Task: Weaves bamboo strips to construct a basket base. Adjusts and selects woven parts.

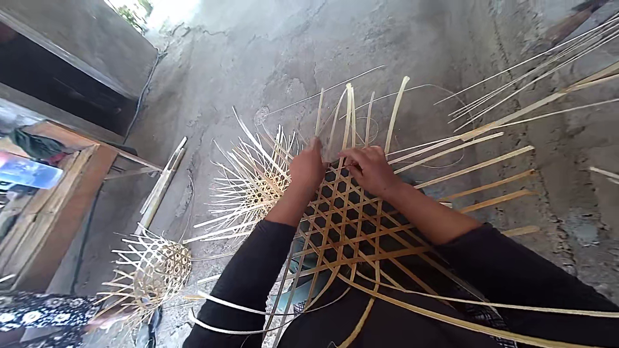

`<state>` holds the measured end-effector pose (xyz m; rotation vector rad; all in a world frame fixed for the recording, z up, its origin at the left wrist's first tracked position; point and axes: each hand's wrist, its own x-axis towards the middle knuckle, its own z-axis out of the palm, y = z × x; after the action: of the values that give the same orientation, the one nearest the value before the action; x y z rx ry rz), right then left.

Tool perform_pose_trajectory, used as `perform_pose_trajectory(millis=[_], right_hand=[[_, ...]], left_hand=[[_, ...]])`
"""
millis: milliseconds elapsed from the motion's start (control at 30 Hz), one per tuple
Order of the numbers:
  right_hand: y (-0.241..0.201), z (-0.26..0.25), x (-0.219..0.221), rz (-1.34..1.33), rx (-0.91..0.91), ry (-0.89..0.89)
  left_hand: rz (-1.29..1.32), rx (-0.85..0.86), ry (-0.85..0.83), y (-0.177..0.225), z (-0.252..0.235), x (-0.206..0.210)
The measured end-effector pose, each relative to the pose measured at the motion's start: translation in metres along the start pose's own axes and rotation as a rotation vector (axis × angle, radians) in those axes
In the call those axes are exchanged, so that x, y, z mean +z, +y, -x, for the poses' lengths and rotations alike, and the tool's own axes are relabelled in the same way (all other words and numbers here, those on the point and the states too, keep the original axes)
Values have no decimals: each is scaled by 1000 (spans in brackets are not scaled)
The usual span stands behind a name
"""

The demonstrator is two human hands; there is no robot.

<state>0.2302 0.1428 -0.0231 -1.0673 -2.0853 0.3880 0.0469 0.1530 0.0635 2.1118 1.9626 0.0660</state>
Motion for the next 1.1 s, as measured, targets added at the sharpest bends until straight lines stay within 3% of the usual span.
perform_pose_trajectory(millis=[133,267,333,400,467,533,700,900,1000,1100], right_hand=[[-4,0,-19,-172,103,90],[-28,14,-62,-274,214,216],[-57,26,-79,-379,443,35],[-84,36,-82,-517,674,-356],[-101,47,-71,-557,744,-712],[-115,49,-64,-535,710,-799],[-155,0,-59,-909,754,-478],[-209,-104,-64,-1146,507,9],[-212,-163,-81,-1063,317,284],[-201,-215,-127,-705,119,390]], left_hand=[[-13,482,-146,21,-12,-7],[-71,596,-321,33,-17,-11],[-115,648,-315,35,-14,-12],[-165,689,-329,38,-11,-16],[-237,706,-314,39,-8,-22],[-311,670,-280,42,-4,-37],[-488,535,-69,53,3,-119],[-673,435,208,83,20,-253],[-619,337,457,90,35,-321],[-398,158,705,74,50,-362]])
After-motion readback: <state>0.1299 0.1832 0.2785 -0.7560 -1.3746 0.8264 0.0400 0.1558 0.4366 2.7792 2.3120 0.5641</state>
